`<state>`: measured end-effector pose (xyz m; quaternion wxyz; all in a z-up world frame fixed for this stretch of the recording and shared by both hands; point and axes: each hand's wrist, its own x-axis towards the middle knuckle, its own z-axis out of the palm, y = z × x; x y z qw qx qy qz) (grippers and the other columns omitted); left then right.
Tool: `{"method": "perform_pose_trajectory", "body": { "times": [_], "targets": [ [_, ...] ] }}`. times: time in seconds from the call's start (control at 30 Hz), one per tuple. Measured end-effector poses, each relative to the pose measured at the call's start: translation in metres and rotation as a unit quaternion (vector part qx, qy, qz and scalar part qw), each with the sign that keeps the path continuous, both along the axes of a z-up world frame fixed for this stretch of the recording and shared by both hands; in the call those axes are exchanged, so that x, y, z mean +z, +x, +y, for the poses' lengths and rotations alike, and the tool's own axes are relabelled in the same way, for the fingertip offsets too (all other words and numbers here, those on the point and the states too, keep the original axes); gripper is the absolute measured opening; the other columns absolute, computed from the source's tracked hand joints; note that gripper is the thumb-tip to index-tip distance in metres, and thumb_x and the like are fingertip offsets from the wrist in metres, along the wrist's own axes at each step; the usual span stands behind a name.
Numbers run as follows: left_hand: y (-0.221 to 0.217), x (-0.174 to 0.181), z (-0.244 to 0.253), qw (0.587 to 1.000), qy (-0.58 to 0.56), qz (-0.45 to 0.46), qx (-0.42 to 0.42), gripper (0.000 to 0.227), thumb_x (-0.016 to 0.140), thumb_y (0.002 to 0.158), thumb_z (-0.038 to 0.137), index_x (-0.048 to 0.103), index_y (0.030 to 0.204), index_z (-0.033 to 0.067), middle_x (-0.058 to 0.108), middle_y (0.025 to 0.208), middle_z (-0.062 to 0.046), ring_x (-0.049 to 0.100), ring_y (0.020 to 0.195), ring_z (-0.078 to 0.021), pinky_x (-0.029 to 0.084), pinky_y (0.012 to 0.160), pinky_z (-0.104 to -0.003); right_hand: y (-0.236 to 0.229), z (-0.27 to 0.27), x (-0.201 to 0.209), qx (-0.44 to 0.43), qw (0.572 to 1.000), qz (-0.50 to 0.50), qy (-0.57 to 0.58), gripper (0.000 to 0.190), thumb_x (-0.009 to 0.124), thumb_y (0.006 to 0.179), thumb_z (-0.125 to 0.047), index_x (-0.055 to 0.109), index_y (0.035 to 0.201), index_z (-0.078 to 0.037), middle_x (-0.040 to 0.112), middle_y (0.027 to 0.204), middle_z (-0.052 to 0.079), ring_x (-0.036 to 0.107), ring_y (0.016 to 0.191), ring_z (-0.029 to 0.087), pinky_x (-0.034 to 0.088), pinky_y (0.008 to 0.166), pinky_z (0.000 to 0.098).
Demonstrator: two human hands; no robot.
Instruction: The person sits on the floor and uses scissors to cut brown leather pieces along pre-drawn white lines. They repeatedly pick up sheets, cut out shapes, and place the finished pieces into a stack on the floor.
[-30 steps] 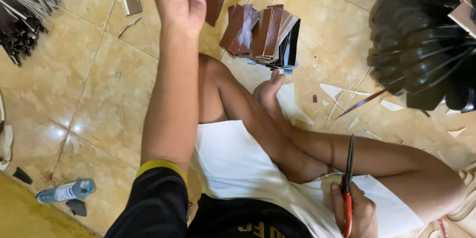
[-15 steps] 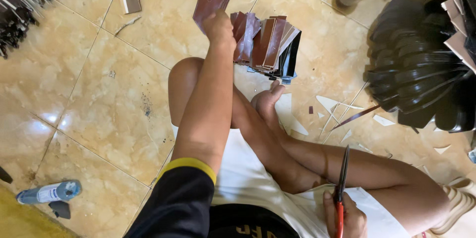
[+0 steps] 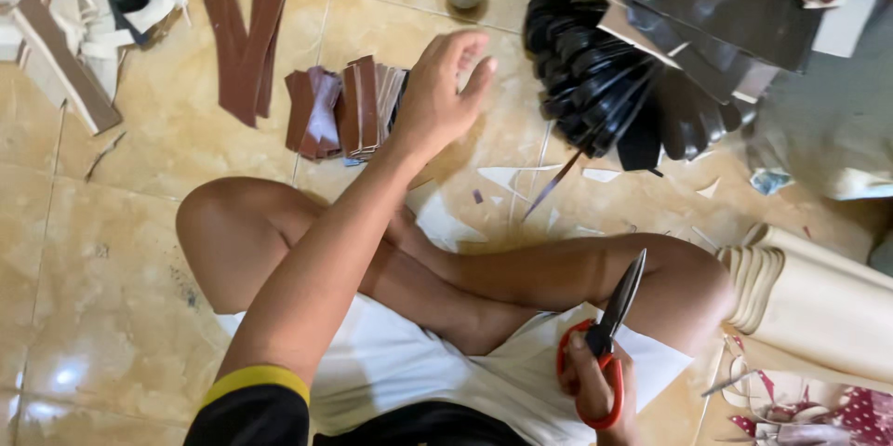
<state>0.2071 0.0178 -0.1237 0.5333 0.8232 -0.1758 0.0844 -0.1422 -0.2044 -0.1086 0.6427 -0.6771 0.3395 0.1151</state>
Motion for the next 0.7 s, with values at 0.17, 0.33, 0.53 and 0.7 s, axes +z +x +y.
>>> {"method": "perform_pose_trajectory", "body": {
  "times": [0.17, 0.33, 0.53, 0.7],
  "targets": [
    [0.103, 0.033, -0.121, 0.997, 0.027, -0.069, 0.010, 0.035, 0.071, 0.098, 0.031, 0.062, 0.114, 0.0019, 0.070, 0.102, -0.014, 0.070, 0.097, -0.0301, 0.057, 0.085, -0.041, -0.005, -0.007, -0.014, -0.096, 0.986, -0.034, 0.134, 0.029, 0.057, 0.094, -0.024, 0.054, 0.075, -0.003, 0.051, 0.054, 0.007, 0.046, 0.042, 0.016, 0.034, 0.039, 0.0315],
    [0.168, 0.041, -0.231, 0.979, 0.198, 0.045, -0.038, 0.026, 0.063, 0.105, 0.031, 0.068, 0.113, 0.0066, 0.072, 0.096, -0.011, 0.074, 0.092, -0.0273, 0.059, 0.084, -0.042, -0.002, -0.023, -0.025, -0.141, 0.973, -0.069, 0.170, 0.032, 0.058, 0.096, -0.025, 0.053, 0.073, -0.002, 0.049, 0.051, 0.008, 0.046, 0.039, 0.018, 0.035, 0.038, 0.0328],
    [0.157, 0.030, -0.259, 0.982, 0.105, 0.143, -0.068, 0.020, 0.065, 0.103, 0.020, 0.065, 0.116, 0.0047, 0.070, 0.100, -0.011, 0.072, 0.095, -0.0257, 0.059, 0.086, -0.040, -0.005, -0.025, -0.040, -0.172, 0.964, -0.057, 0.195, 0.032, 0.057, 0.096, -0.024, 0.053, 0.073, -0.002, 0.051, 0.052, 0.008, 0.048, 0.041, 0.019, 0.036, 0.039, 0.0331],
    [0.143, 0.045, -0.262, 0.875, -0.312, 0.338, -0.154, 0.019, 0.066, 0.102, 0.011, 0.063, 0.119, 0.0031, 0.069, 0.104, -0.011, 0.070, 0.097, -0.0245, 0.060, 0.088, -0.039, -0.013, -0.016, -0.043, -0.155, 0.965, -0.043, 0.207, 0.032, 0.057, 0.097, -0.023, 0.054, 0.073, -0.002, 0.052, 0.054, 0.008, 0.049, 0.043, 0.019, 0.037, 0.041, 0.0333]
  ]
}}
